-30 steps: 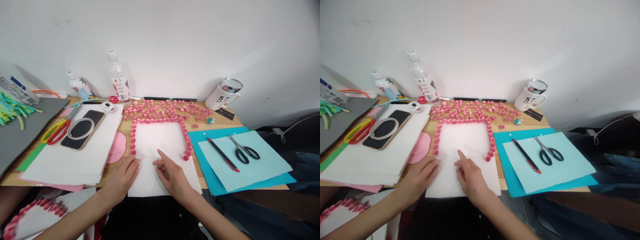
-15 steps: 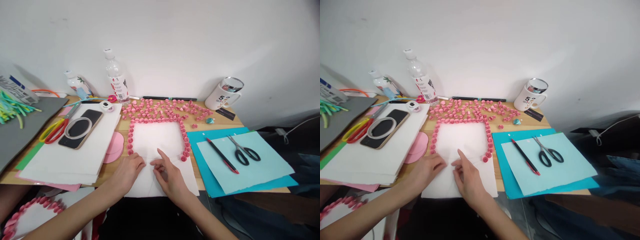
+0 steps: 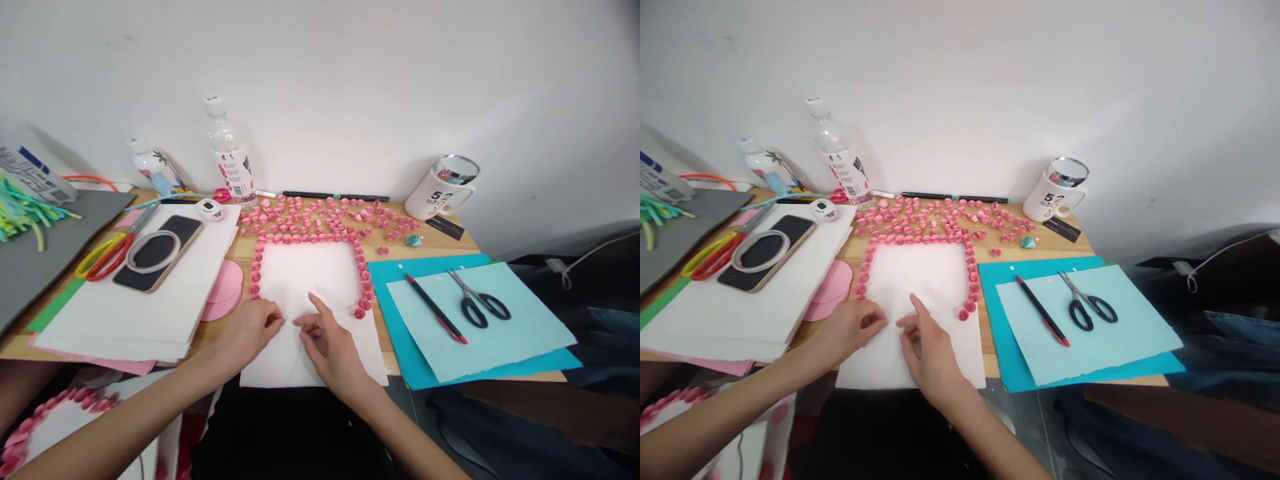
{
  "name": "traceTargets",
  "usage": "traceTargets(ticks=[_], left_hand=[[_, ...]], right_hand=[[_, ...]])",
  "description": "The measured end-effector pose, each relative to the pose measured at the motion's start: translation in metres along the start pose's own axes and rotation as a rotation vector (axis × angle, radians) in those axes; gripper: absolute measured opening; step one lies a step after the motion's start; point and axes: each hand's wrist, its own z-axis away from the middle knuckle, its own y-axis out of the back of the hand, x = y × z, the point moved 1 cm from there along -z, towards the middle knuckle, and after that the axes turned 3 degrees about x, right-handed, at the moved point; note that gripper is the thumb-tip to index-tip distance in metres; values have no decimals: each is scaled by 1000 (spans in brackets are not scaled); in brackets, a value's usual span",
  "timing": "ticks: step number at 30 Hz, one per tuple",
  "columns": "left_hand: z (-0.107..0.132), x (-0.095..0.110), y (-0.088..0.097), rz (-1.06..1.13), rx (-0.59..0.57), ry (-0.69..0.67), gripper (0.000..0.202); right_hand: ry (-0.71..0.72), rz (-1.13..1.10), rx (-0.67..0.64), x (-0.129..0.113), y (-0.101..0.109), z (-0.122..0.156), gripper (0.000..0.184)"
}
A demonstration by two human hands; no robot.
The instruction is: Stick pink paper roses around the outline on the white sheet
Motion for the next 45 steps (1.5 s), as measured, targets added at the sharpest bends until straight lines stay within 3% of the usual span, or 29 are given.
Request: traceTargets(ticks=[4,11,16,20,24,27,29,31,34,36,38,39,42,45], left_hand=[[1,1,2,-24,-14,18,20],[2,-17,-10,-120,43,-119,16],[2,-14,-10,-136,31,-138,21],[2,-11,6,-125,114,-19,17],[12,-7,33,111,282,125,17],[27,4,37,296,189,32,17],[36,14,30,348,58,-42,17],[42,22,19,377,6,-82,18],[43,24,7,430,-34,-106,18],[40,15,3,365,22,-140,13],[35,1,2,200,103,-199,11],[34,-5,1,117,132,-223,17],[30,-16,-2,-90,118,-267,37],[28,-10,0,-219,34,-229,41]], right_hand=[[-4,-14,5,1,0,-1,59],[-21,-25,7,1,-1,-1,58],[-11,1,2,1,-1,-1,58],[13,23,-5,3,-2,-1,58],[-1,30,-11,2,-2,0,58],[16,-25,-13,-6,0,1,64],[34,-114,-56,-14,3,5,73],[29,-203,-116,-22,7,10,79],[-14,-259,-117,-31,27,17,70],[-64,-269,-200,-35,50,20,64],[-108,-306,-449,-38,74,21,68],[-111,-300,-498,-40,84,20,68],[-44,-129,-371,-39,90,9,61],[70,65,-260,-31,60,-5,60]])
